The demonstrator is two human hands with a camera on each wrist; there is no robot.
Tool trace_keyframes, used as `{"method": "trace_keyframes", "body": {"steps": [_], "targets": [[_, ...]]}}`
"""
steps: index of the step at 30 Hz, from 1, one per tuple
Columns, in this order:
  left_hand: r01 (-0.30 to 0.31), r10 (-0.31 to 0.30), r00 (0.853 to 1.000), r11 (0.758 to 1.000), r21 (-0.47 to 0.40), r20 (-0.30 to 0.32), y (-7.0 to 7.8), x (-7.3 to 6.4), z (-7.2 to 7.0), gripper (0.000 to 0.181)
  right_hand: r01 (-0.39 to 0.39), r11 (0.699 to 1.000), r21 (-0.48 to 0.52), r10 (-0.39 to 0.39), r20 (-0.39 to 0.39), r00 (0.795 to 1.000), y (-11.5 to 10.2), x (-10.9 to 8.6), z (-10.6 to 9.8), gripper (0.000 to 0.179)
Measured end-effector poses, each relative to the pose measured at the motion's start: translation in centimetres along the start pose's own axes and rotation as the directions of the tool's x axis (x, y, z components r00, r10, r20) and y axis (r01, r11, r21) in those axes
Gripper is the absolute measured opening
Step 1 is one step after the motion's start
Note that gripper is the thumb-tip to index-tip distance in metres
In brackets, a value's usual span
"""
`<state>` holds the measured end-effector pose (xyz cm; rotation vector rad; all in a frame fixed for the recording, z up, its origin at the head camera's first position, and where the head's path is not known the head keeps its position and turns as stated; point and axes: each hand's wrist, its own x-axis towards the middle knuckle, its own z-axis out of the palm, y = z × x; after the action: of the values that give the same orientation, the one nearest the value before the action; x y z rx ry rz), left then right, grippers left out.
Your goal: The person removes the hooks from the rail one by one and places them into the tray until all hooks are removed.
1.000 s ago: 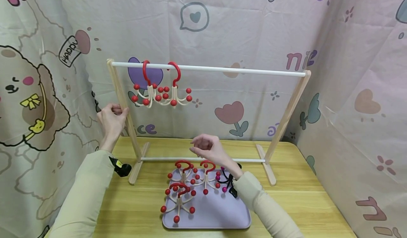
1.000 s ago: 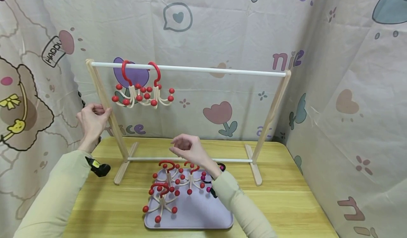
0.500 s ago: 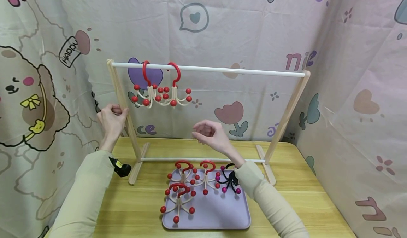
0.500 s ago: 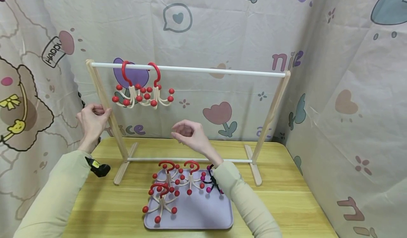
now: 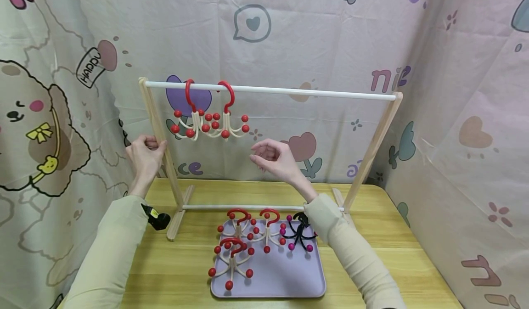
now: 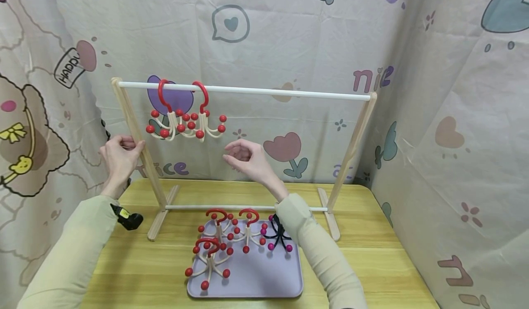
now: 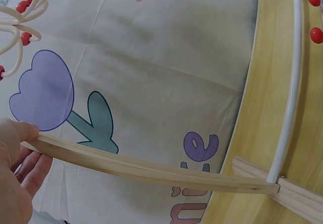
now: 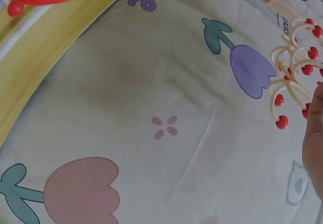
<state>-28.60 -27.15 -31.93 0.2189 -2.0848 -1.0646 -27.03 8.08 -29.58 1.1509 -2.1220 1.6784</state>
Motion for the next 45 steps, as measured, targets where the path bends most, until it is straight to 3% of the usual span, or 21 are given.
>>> {"method": "trace_keyframes", "body": {"steps": [21, 45], "targets": [[-0.009, 0.009, 1.000, 1.000, -0.002, -0.003, -0.1, 0.0, 0.0, 0.029, -0.052, 0.995, -0.084, 0.041, -0.137, 0.990, -1.6, 4.6, -0.5, 0.026], [-0.032, 0.033, 0.999, 0.999, 0.032, -0.019, -0.1, 0.1, 0.0, 0.027, -0.145, 0.987, -0.068, 0.126, -0.233, 0.964, -2.6, 8.5, 0.5, 0.030]]}}
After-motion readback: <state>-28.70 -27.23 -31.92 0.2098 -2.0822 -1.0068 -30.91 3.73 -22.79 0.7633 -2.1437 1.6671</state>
